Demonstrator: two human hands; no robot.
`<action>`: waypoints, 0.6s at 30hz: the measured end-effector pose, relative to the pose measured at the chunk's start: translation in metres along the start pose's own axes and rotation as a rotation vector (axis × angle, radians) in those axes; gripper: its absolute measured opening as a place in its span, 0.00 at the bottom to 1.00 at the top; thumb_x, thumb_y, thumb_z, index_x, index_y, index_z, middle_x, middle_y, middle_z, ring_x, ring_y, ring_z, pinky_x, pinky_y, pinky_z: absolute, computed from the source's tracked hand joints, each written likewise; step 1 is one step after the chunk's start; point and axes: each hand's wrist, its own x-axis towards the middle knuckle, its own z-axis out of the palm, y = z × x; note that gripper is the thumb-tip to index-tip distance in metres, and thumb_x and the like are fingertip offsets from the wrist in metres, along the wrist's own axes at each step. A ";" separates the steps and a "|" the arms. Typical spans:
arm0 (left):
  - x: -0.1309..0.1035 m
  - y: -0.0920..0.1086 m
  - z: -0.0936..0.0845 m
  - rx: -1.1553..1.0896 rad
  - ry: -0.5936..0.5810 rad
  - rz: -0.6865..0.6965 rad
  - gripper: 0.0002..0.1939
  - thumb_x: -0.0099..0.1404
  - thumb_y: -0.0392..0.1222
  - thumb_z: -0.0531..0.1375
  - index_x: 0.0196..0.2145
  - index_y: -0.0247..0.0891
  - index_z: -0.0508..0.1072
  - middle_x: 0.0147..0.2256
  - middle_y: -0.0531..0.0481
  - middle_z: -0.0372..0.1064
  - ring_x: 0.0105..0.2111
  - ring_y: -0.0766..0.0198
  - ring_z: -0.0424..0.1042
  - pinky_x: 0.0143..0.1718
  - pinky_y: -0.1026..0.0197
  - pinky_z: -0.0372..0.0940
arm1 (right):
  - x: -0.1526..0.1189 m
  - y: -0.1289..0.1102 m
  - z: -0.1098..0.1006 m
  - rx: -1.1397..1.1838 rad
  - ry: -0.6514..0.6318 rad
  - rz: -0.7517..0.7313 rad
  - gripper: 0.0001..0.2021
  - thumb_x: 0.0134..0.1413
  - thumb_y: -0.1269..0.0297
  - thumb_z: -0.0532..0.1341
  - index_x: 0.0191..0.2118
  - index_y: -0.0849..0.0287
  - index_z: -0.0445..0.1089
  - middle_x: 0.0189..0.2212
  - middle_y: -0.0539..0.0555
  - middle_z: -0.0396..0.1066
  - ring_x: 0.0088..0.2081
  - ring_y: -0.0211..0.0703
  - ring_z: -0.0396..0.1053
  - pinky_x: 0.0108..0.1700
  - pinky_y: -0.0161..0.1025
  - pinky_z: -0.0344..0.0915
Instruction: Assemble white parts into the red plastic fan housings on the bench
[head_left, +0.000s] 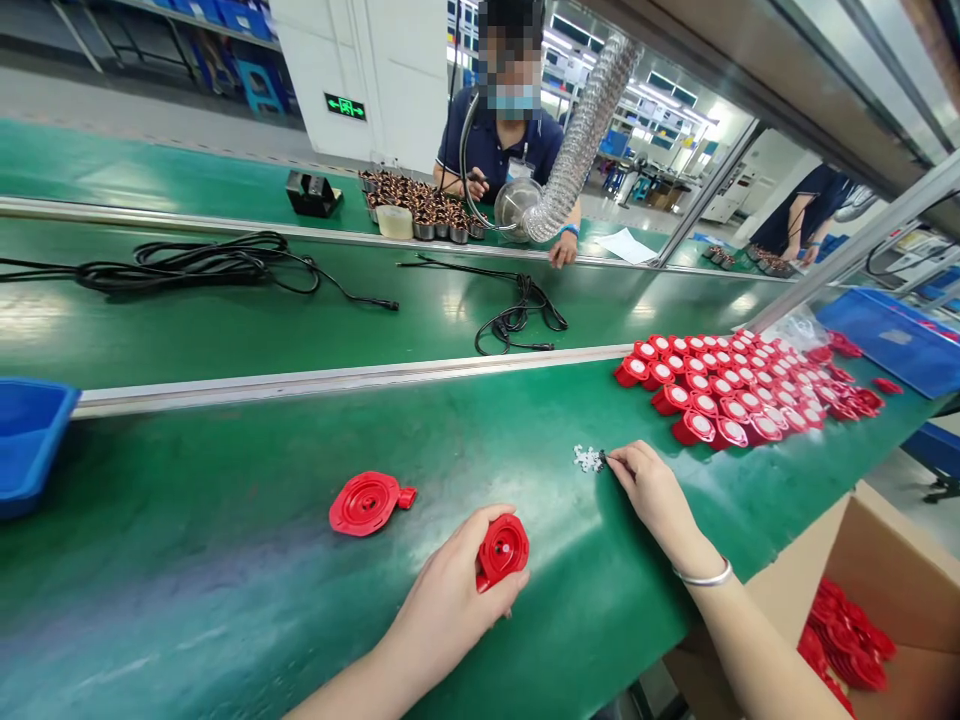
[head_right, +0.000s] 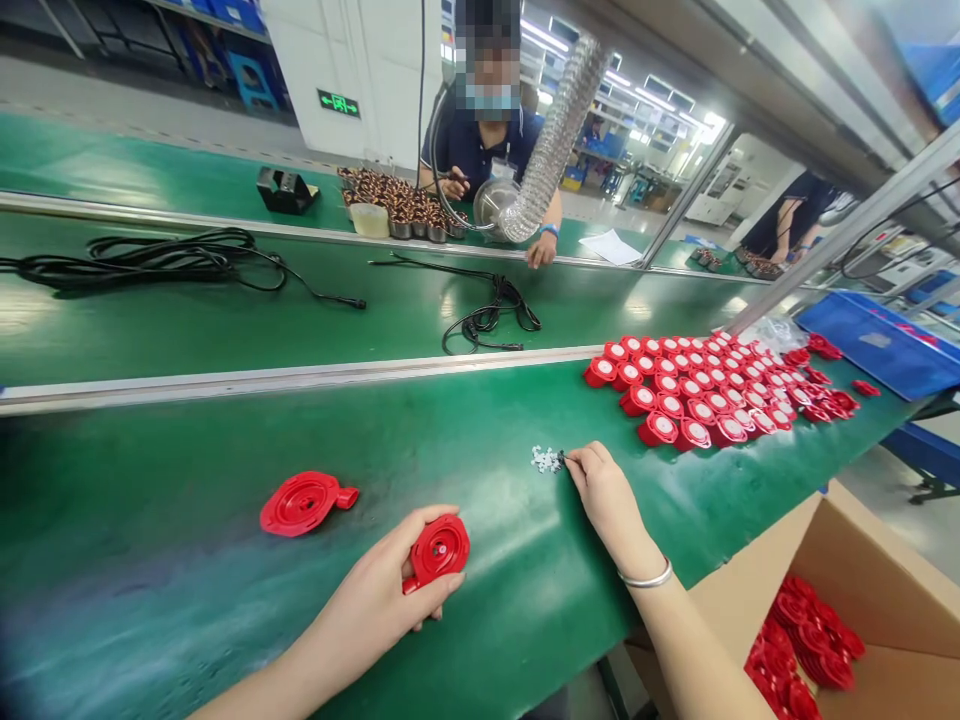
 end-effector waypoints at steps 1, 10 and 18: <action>0.000 0.000 0.000 -0.014 -0.002 -0.006 0.22 0.62 0.43 0.57 0.54 0.46 0.61 0.37 0.53 0.71 0.25 0.62 0.75 0.27 0.60 0.69 | 0.000 0.002 0.000 0.002 0.004 0.001 0.18 0.67 0.53 0.51 0.33 0.57 0.70 0.31 0.56 0.70 0.32 0.45 0.70 0.37 0.41 0.69; -0.001 0.000 -0.003 -0.118 -0.021 0.016 0.23 0.58 0.40 0.60 0.52 0.44 0.63 0.41 0.52 0.69 0.24 0.66 0.74 0.21 0.65 0.68 | -0.010 -0.046 -0.011 0.116 0.065 -0.039 0.13 0.65 0.56 0.57 0.33 0.57 0.71 0.28 0.53 0.70 0.26 0.40 0.67 0.28 0.37 0.65; 0.001 -0.002 -0.002 -0.185 -0.044 0.052 0.23 0.56 0.39 0.60 0.51 0.43 0.63 0.32 0.56 0.68 0.24 0.64 0.74 0.20 0.66 0.65 | -0.031 -0.134 0.020 0.451 -0.115 -0.287 0.04 0.65 0.70 0.58 0.39 0.56 0.70 0.31 0.52 0.70 0.33 0.39 0.71 0.34 0.35 0.71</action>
